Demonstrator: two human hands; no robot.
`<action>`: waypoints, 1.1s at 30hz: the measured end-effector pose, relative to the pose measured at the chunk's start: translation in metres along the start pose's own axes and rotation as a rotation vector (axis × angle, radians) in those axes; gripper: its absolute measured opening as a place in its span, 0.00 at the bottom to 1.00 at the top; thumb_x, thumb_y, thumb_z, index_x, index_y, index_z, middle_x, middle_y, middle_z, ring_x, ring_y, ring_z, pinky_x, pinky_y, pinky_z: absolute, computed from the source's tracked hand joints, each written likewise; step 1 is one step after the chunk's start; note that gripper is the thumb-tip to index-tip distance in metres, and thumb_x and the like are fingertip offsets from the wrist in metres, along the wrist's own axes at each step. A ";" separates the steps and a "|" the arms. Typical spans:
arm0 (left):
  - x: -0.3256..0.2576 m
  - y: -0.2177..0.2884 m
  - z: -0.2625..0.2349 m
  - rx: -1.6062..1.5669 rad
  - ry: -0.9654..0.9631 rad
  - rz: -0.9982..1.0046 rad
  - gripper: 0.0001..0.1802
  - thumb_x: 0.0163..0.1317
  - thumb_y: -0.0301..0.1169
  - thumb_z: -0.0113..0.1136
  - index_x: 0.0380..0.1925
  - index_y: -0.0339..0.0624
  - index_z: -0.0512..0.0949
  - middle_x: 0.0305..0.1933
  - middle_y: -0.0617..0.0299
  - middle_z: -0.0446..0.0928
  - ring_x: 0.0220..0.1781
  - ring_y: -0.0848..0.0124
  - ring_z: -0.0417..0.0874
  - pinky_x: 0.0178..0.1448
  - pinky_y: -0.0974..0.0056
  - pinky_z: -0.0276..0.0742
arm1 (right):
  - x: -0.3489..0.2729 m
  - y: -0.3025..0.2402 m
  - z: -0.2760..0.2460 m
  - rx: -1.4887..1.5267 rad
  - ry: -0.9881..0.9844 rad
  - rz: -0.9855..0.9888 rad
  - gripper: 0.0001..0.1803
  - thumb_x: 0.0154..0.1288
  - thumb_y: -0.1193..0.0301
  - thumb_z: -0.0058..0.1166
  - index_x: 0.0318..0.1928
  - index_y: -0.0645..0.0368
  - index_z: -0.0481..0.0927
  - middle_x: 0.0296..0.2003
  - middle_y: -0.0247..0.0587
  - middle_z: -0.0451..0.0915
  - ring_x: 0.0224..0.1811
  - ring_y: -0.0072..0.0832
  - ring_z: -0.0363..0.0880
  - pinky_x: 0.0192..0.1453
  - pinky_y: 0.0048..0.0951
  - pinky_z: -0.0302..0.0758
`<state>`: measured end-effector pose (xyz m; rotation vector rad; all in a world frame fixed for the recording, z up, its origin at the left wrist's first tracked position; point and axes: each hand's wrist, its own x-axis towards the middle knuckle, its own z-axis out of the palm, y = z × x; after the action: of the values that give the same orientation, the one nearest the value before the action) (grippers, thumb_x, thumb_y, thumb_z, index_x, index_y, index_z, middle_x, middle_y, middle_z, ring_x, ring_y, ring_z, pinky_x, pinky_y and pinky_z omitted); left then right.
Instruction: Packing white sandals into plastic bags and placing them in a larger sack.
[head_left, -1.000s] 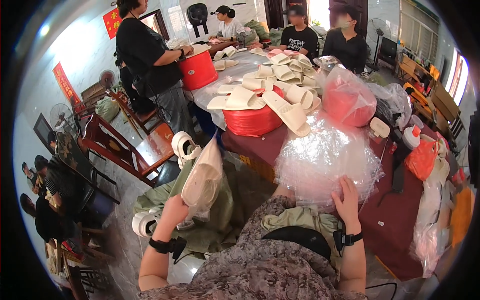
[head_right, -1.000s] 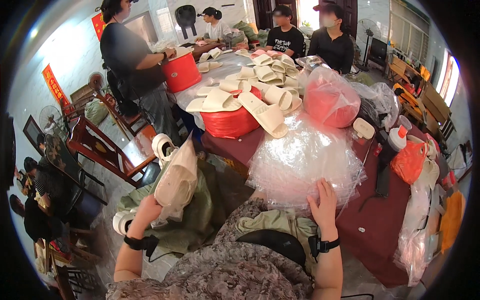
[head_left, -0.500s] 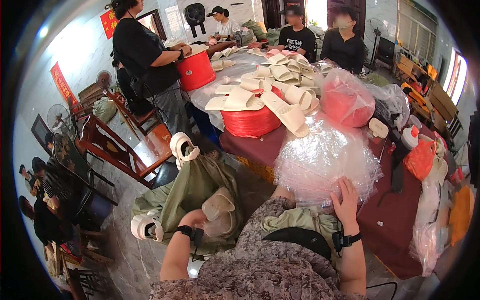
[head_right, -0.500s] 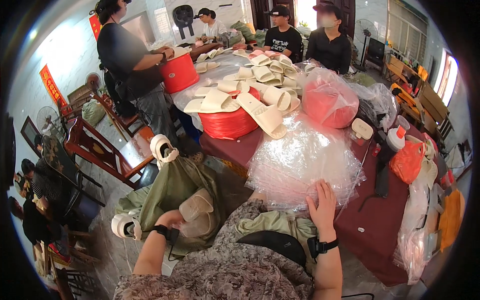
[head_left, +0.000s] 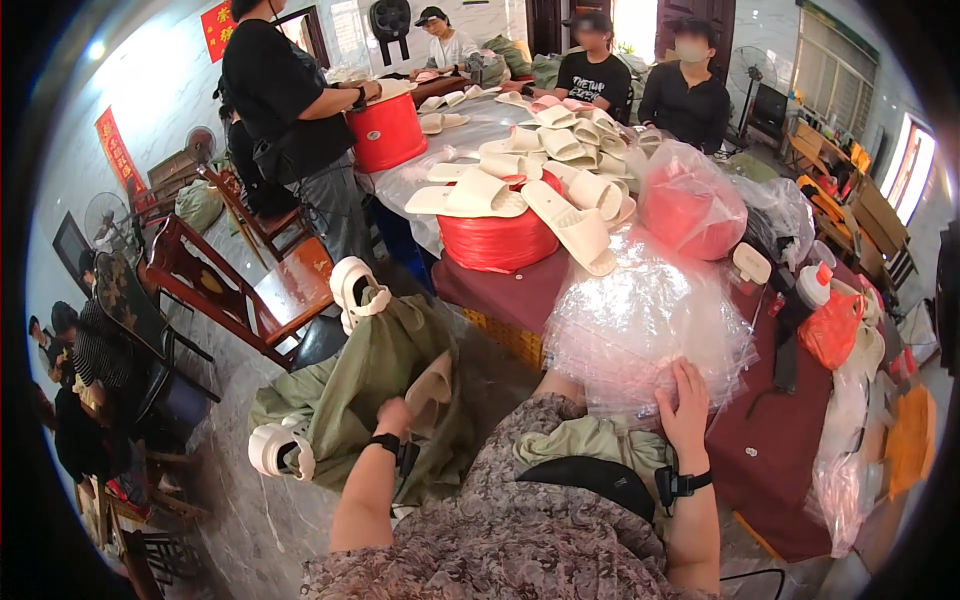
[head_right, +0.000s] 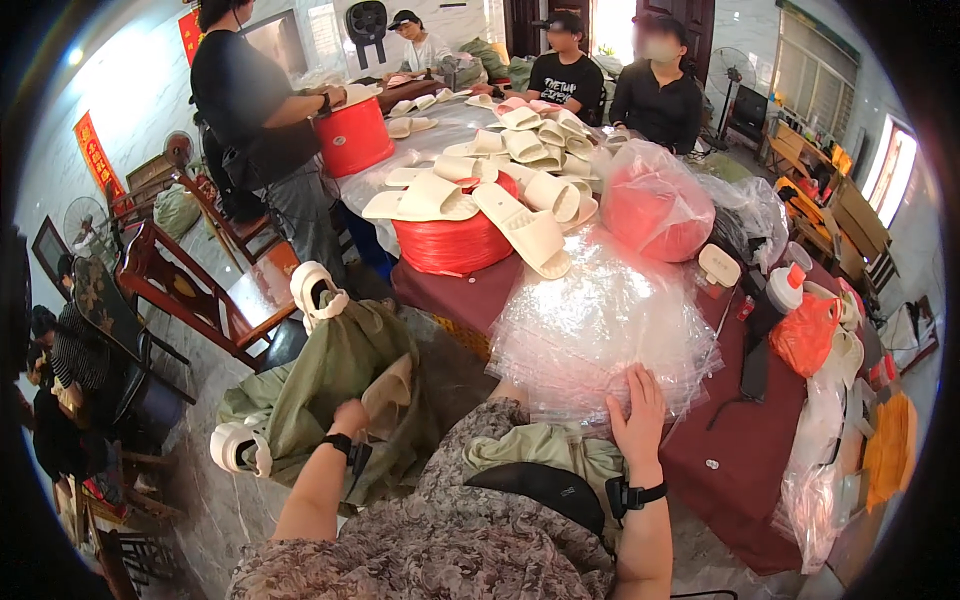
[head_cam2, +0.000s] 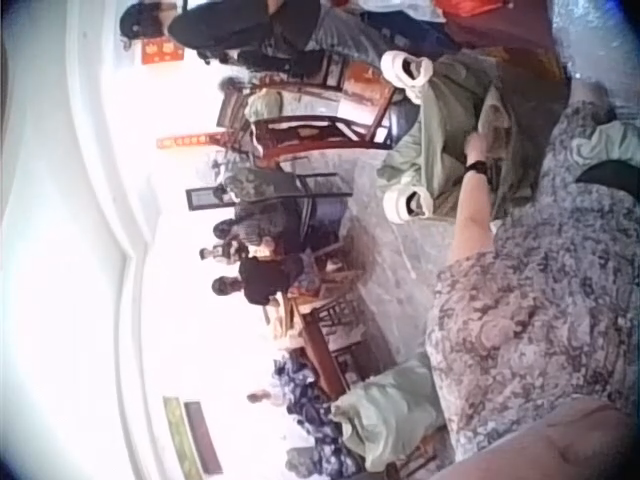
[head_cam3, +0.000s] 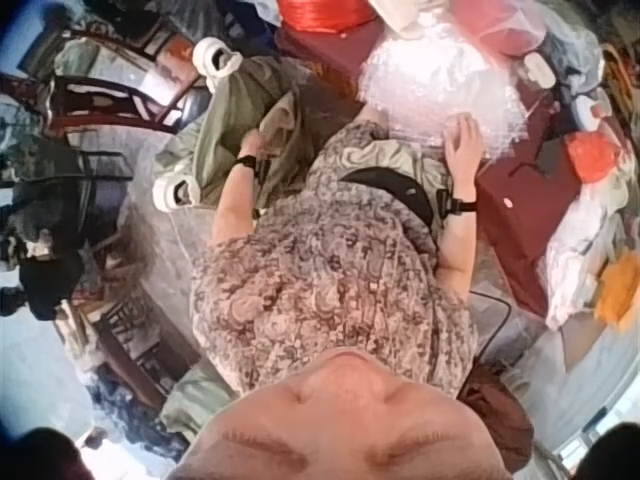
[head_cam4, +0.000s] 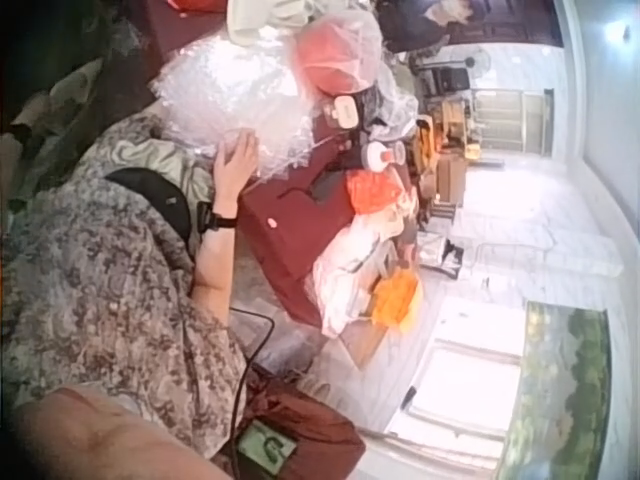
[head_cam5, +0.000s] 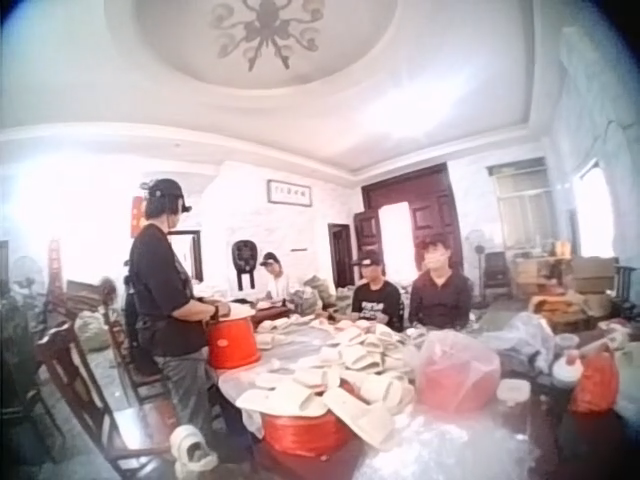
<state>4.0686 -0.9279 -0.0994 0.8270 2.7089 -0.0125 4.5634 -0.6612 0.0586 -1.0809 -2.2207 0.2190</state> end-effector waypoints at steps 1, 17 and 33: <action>0.003 -0.023 0.025 0.002 0.002 -0.003 0.11 0.57 0.32 0.58 0.37 0.41 0.84 0.44 0.47 0.83 0.50 0.52 0.84 0.50 0.52 0.82 | 0.002 -0.005 -0.001 0.004 -0.003 -0.009 0.32 0.63 0.61 0.58 0.65 0.60 0.69 0.67 0.47 0.66 0.71 0.47 0.60 0.72 0.46 0.56; -0.072 0.008 0.106 -0.018 -0.289 0.174 0.84 0.33 0.64 0.77 0.70 0.26 0.28 0.73 0.38 0.55 0.72 0.55 0.65 0.69 0.53 0.67 | 0.003 -0.008 0.001 -0.040 0.040 -0.033 0.30 0.63 0.63 0.58 0.64 0.60 0.69 0.65 0.47 0.68 0.68 0.47 0.63 0.70 0.45 0.59; -0.030 0.046 -0.055 -1.720 -0.113 0.051 0.21 0.65 0.32 0.56 0.58 0.42 0.72 0.50 0.58 0.77 0.49 0.63 0.80 0.51 0.55 0.78 | 0.003 -0.005 0.001 -0.021 0.039 -0.019 0.31 0.62 0.61 0.58 0.63 0.59 0.69 0.65 0.47 0.67 0.70 0.47 0.61 0.71 0.47 0.57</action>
<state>4.1014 -0.9009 -0.0350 0.2370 1.5533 1.8044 4.5581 -0.6620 0.0608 -1.0664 -2.2020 0.1657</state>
